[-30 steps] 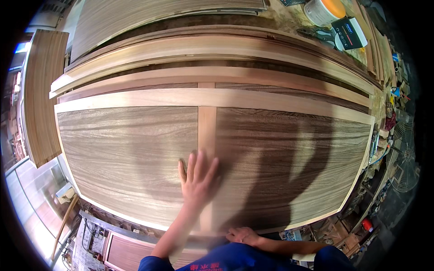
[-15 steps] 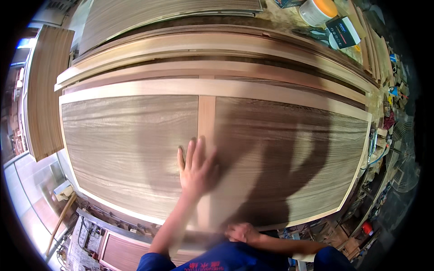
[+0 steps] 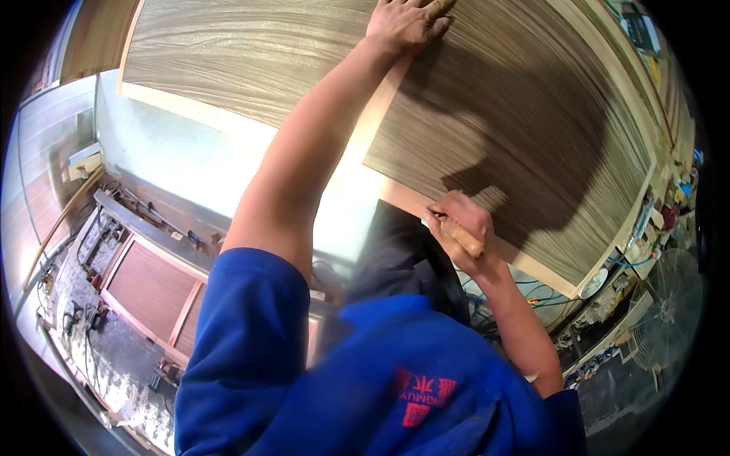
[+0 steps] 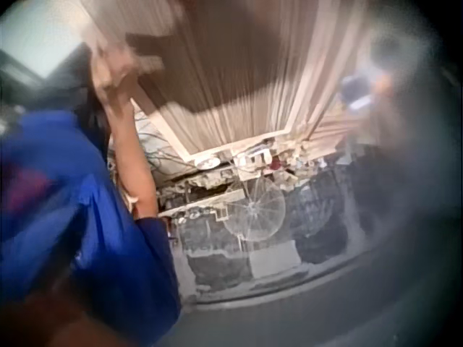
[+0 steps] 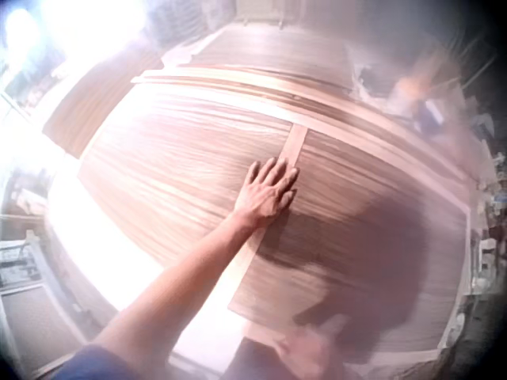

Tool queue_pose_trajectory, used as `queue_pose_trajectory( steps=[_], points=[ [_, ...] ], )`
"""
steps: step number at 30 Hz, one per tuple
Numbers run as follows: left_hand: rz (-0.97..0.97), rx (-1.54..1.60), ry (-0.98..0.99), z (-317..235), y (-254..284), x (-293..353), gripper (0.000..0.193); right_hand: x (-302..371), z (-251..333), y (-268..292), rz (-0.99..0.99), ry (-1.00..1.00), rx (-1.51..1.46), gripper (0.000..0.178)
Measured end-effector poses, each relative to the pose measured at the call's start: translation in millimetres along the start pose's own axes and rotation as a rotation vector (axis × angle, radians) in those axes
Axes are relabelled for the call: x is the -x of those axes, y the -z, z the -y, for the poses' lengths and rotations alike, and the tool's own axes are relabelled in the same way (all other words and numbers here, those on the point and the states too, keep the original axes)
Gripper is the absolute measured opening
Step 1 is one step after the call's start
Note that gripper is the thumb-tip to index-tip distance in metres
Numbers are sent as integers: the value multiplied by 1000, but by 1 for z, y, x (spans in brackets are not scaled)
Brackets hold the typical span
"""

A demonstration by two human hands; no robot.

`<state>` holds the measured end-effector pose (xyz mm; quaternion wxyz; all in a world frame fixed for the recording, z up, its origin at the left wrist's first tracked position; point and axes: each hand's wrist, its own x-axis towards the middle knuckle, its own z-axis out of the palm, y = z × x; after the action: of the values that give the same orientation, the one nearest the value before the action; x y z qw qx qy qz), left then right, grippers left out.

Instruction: The person wipes a large wooden door panel with a cloth, then uses a pneumatic nail gun to attach wooden trim pieces to the panel's edges. The person repeatedly positions the trim, hammers it into place, and secures it with nails.

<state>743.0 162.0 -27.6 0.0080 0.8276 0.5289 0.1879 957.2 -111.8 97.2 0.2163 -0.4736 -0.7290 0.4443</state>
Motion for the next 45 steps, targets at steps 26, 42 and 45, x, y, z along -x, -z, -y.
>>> queue_pose_trajectory(
  steps=[26,42,45],
  points=[
    [311,12,46,-35,55,32,63,-7,-64,92,-369,-265,-191,9],
    [667,-414,619,-109,26,14,77,162,-232,247,-720,-746,-975,21],
    [656,-365,815,-108,12,6,85,171,-238,269,-483,-864,-950,43]
  ],
)
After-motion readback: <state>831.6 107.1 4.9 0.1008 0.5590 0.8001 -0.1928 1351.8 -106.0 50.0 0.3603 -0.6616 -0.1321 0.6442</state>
